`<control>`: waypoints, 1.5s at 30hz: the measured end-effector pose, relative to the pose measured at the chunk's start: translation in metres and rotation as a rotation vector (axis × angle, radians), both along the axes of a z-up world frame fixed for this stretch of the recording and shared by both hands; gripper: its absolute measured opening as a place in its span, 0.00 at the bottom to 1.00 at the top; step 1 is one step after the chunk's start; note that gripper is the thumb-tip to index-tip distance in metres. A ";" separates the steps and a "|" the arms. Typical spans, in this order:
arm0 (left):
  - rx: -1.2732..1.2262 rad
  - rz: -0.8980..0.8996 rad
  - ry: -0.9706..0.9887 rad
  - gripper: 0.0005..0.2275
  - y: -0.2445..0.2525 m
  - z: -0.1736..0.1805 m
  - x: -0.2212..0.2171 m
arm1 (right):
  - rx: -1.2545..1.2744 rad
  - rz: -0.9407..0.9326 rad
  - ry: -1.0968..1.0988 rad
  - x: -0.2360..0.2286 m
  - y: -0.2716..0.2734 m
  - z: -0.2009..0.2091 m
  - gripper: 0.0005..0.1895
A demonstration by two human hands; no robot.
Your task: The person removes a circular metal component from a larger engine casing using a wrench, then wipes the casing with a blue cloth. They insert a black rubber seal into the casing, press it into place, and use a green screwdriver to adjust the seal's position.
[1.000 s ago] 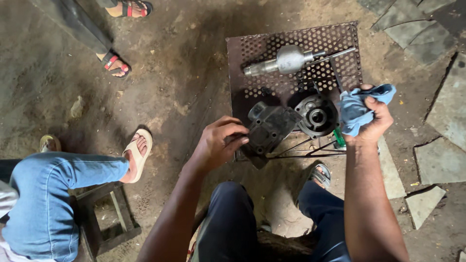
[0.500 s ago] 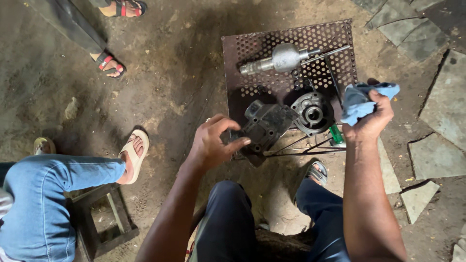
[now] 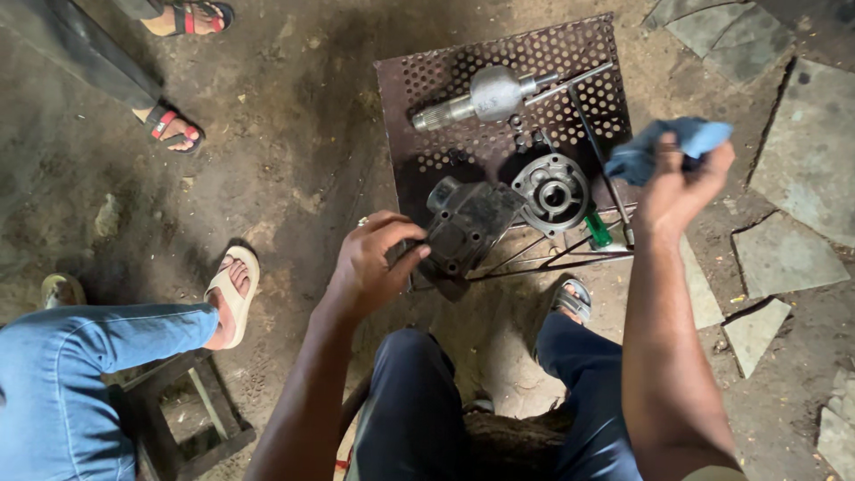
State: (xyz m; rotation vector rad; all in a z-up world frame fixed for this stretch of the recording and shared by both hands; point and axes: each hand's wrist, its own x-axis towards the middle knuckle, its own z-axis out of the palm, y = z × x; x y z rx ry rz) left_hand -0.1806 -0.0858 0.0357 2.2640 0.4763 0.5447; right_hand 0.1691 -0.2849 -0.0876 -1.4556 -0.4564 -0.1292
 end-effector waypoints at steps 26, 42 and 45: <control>-0.183 0.094 -0.081 0.09 0.011 -0.027 -0.004 | -0.649 0.097 -0.132 -0.018 0.009 -0.005 0.26; 0.338 -0.285 0.350 0.15 0.121 -0.122 0.141 | -0.618 0.038 -0.115 -0.012 0.011 -0.005 0.25; 0.390 -0.346 0.415 0.13 0.124 -0.125 0.148 | -0.623 0.036 -0.113 -0.012 0.011 -0.006 0.25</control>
